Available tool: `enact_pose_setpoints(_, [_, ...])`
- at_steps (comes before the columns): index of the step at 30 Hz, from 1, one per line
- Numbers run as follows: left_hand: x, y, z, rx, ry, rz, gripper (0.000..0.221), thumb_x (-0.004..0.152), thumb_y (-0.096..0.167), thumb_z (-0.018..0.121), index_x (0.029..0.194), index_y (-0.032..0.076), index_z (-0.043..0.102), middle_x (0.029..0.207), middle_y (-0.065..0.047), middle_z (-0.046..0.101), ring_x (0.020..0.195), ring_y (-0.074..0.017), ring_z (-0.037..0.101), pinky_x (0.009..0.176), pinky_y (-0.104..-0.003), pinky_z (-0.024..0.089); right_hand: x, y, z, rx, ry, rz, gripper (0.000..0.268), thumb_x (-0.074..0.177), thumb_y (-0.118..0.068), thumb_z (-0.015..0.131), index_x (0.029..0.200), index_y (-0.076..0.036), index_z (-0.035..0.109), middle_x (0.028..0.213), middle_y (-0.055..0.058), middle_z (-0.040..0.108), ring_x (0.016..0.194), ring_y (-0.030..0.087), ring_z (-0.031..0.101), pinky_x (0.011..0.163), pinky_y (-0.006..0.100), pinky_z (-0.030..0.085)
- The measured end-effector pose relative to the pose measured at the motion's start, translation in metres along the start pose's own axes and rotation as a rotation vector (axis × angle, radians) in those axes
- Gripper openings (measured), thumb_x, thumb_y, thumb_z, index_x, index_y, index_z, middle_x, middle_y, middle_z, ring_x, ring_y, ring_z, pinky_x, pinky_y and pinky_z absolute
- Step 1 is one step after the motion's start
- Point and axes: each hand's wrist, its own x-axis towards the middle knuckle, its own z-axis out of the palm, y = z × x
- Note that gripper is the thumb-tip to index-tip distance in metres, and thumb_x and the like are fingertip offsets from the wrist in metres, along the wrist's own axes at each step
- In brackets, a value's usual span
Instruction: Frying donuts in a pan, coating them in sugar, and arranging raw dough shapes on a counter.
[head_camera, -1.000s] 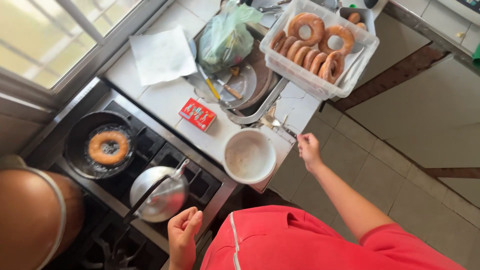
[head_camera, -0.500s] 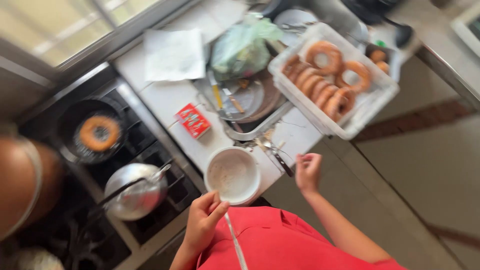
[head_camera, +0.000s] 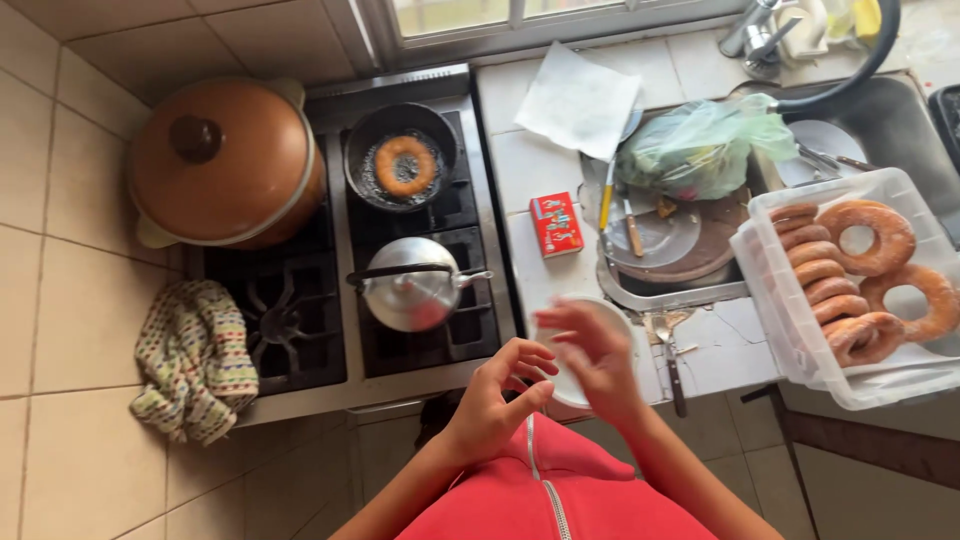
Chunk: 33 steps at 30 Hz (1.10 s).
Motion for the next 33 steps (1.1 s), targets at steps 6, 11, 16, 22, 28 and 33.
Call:
enact_pose_setpoints(6, [-0.038, 0.003, -0.049, 0.563, 0.085, 0.363, 0.03, 0.09, 0.032, 0.077, 0.098, 0.008, 0.059, 0.085, -0.008, 0.067, 0.082, -0.0277, 0.068, 0.075, -0.039, 0.055, -0.004, -0.036, 0.079, -0.077, -0.294, -0.006, 0.056, 0.083, 0.001, 0.069, 0.137, -0.004, 0.058, 0.127, 0.012, 0.071, 0.113, 0.02, 0.07, 0.097, 0.035, 0.057])
enact_pose_setpoints(11, [-0.065, -0.006, -0.078, 0.688, -0.132, 0.505, 0.045, 0.092, 0.042, 0.077, 0.097, 0.005, 0.053, 0.077, -0.008, 0.059, 0.07, -0.0308, 0.062, 0.069, -0.043, 0.051, -0.003, -0.069, 0.125, -0.417, -0.307, -0.185, 0.075, 0.065, -0.004, 0.076, 0.137, -0.006, 0.057, 0.12, 0.013, 0.07, 0.105, 0.026, 0.071, 0.089, 0.037, 0.057])
enact_pose_setpoints(16, [-0.082, 0.034, -0.114, 0.909, -0.194, 0.837, 0.052, 0.081, 0.053, 0.081, 0.07, 0.011, 0.054, 0.057, -0.005, 0.053, 0.047, -0.025, 0.055, 0.048, -0.039, 0.044, -0.008, -0.096, 0.158, -0.576, -0.311, -0.477, 0.077, 0.067, -0.016, 0.081, 0.138, -0.003, 0.052, 0.127, 0.02, 0.062, 0.098, 0.032, 0.07, 0.078, 0.04, 0.058])
enact_pose_setpoints(22, [-0.104, 0.058, -0.139, 0.791, -0.126, 1.159, 0.028, 0.105, 0.026, 0.075, 0.09, 0.006, 0.061, 0.084, -0.007, 0.064, 0.074, -0.022, 0.064, 0.069, -0.034, 0.053, -0.029, -0.094, 0.174, -0.621, -0.432, -0.931, 0.064, 0.082, -0.013, 0.079, 0.142, -0.003, 0.057, 0.13, 0.021, 0.062, 0.101, 0.03, 0.071, 0.089, 0.041, 0.061])
enact_pose_setpoints(28, [-0.094, 0.017, -0.122, 0.646, -0.304, 1.028, 0.032, 0.089, 0.022, 0.077, 0.071, 0.014, 0.051, 0.064, -0.003, 0.054, 0.057, -0.0203, 0.057, 0.054, -0.036, 0.044, -0.057, -0.086, 0.173, -0.542, -0.283, -0.508, 0.064, 0.075, -0.022, 0.08, 0.132, -0.001, 0.059, 0.119, 0.016, 0.066, 0.09, 0.028, 0.071, 0.077, 0.038, 0.058])
enact_pose_setpoints(33, [-0.087, -0.007, -0.084, 0.282, -0.492, 0.818, 0.036, 0.09, 0.016, 0.077, 0.074, 0.013, 0.045, 0.061, 0.0, 0.047, 0.055, -0.0191, 0.052, 0.05, -0.033, 0.038, -0.096, -0.081, 0.161, -0.44, -0.108, -0.272, 0.049, 0.075, -0.017, 0.074, 0.122, -0.004, 0.066, 0.115, 0.014, 0.067, 0.095, 0.028, 0.073, 0.079, 0.035, 0.06])
